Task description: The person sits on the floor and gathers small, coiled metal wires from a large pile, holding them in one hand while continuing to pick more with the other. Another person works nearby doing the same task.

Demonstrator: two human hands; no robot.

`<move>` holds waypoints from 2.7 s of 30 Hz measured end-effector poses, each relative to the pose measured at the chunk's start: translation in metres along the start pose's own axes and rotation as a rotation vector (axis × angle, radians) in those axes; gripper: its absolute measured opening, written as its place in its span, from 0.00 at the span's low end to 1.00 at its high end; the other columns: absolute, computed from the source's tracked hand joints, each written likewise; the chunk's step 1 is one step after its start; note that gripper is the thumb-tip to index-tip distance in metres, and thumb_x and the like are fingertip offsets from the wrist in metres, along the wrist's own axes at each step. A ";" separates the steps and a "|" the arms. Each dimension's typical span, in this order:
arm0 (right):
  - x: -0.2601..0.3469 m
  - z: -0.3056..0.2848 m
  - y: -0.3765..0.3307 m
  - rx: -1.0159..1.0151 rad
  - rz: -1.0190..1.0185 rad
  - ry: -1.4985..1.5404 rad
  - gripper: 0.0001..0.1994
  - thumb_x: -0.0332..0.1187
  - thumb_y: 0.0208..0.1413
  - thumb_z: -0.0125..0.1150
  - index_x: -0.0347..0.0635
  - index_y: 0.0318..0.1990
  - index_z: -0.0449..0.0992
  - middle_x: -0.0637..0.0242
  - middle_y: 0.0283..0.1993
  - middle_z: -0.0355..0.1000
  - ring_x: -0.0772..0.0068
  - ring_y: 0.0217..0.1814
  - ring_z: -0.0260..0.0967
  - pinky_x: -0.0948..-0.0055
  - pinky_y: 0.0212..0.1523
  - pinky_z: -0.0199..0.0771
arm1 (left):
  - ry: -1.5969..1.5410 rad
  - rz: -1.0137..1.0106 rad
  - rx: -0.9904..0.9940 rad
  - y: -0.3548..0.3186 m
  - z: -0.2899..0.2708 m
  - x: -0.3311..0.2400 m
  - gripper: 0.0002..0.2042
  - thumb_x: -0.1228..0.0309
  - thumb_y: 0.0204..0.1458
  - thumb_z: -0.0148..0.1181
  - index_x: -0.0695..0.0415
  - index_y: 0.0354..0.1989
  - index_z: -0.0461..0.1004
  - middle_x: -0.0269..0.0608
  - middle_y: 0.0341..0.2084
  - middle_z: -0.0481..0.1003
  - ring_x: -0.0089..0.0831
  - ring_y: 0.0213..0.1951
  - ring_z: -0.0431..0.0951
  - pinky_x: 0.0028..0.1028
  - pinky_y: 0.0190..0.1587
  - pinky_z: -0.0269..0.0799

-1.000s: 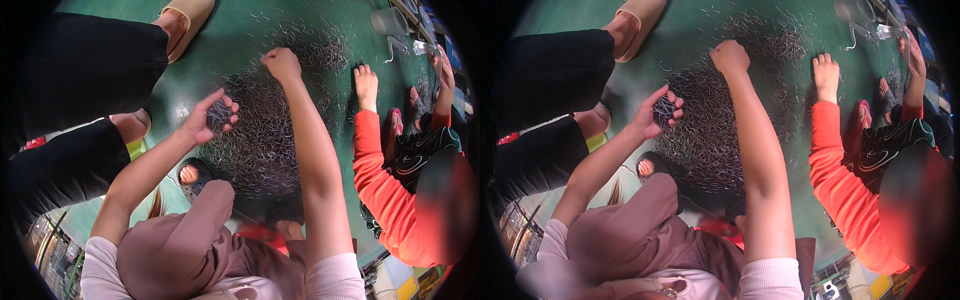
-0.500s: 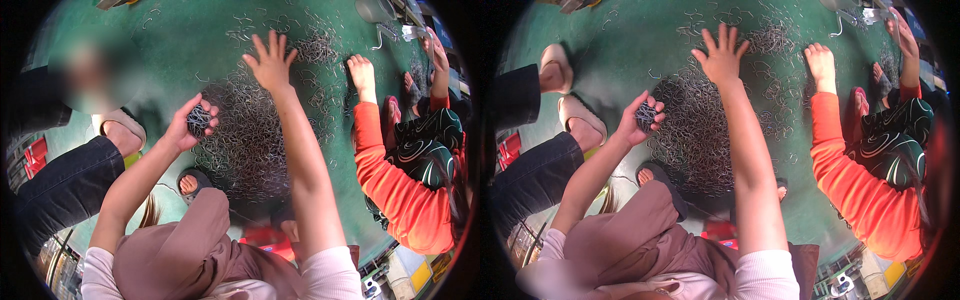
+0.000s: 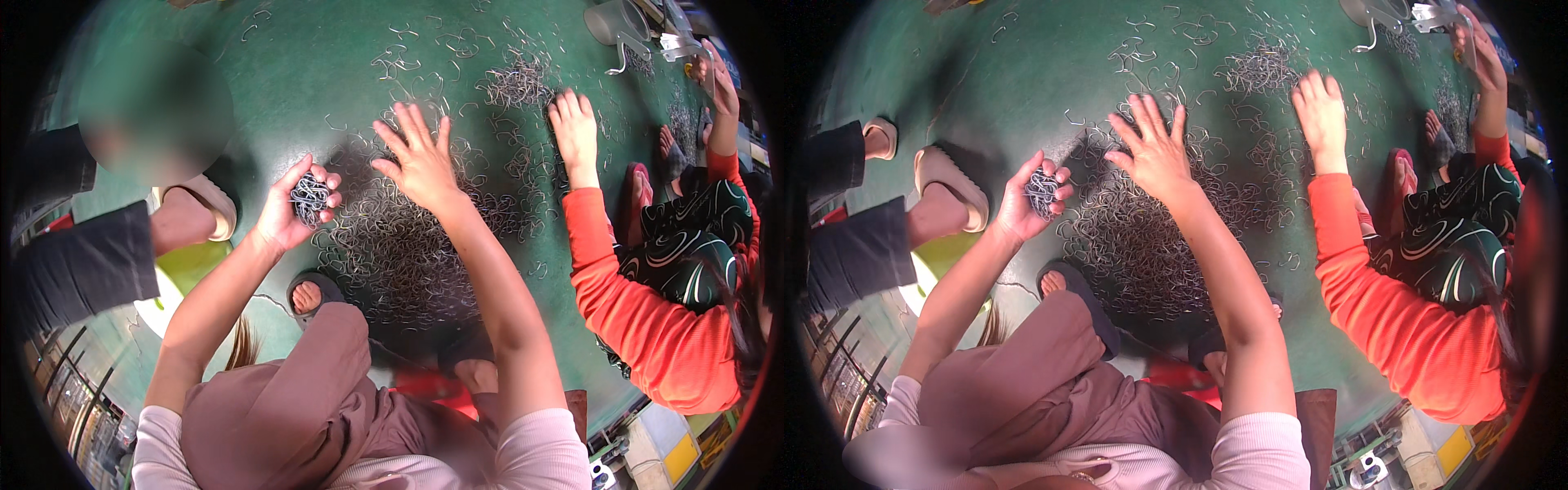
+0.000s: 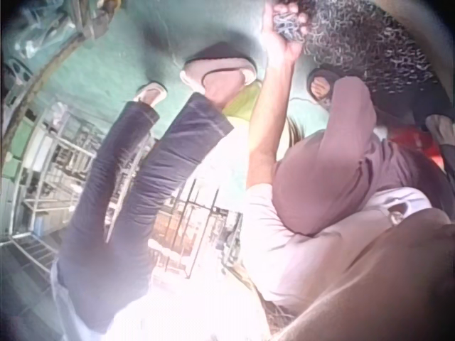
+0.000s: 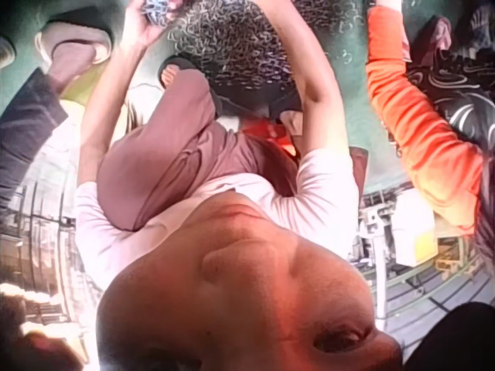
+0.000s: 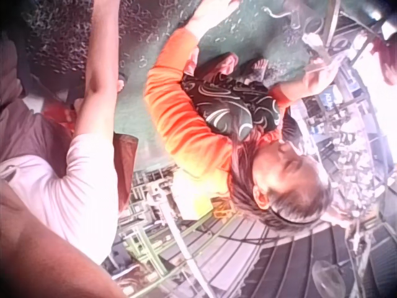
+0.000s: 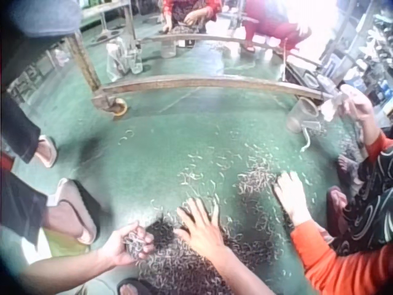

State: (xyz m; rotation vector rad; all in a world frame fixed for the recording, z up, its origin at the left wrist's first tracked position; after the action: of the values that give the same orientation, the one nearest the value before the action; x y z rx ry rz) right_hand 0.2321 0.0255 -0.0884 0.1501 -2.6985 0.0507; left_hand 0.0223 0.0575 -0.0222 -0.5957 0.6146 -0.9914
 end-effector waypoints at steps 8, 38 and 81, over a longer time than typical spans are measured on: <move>-0.009 0.003 0.062 -0.133 0.057 -0.032 0.28 0.56 0.57 0.40 0.60 0.63 0.56 0.64 0.71 0.39 0.62 0.74 0.30 0.41 0.67 0.23 | 0.022 0.022 0.040 -0.005 -0.004 0.003 0.15 0.56 0.57 0.48 0.53 0.25 0.68 0.38 0.27 0.67 0.30 0.26 0.67 0.23 0.20 0.64; 0.037 -0.005 -0.072 -0.045 0.121 0.140 0.26 0.48 0.56 0.49 0.53 0.61 0.60 0.58 0.69 0.46 0.58 0.72 0.37 0.40 0.65 0.32 | 0.048 0.051 -0.035 -0.020 0.008 0.005 0.14 0.56 0.57 0.48 0.52 0.24 0.63 0.34 0.27 0.62 0.24 0.24 0.63 0.18 0.16 0.60; -0.106 -0.114 0.052 -0.590 0.344 0.880 0.08 0.22 0.50 0.59 0.35 0.39 0.73 0.65 0.33 0.69 0.79 0.29 0.69 0.80 0.27 0.76 | 0.018 0.051 -0.018 -0.019 -0.002 0.008 0.15 0.56 0.58 0.46 0.52 0.25 0.64 0.36 0.27 0.64 0.26 0.25 0.65 0.19 0.17 0.62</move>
State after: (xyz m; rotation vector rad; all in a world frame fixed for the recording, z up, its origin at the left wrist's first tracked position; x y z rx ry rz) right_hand 0.3697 0.0942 -0.0313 -0.4201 -1.7365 -0.4607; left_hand 0.0132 0.0417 -0.0117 -0.5845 0.6522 -0.9449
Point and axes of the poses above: each hand's wrist, its own y-axis towards the middle knuckle, its own z-axis out of the palm, x = y × z, the point moved 1 cm from there along y, towards the middle knuckle
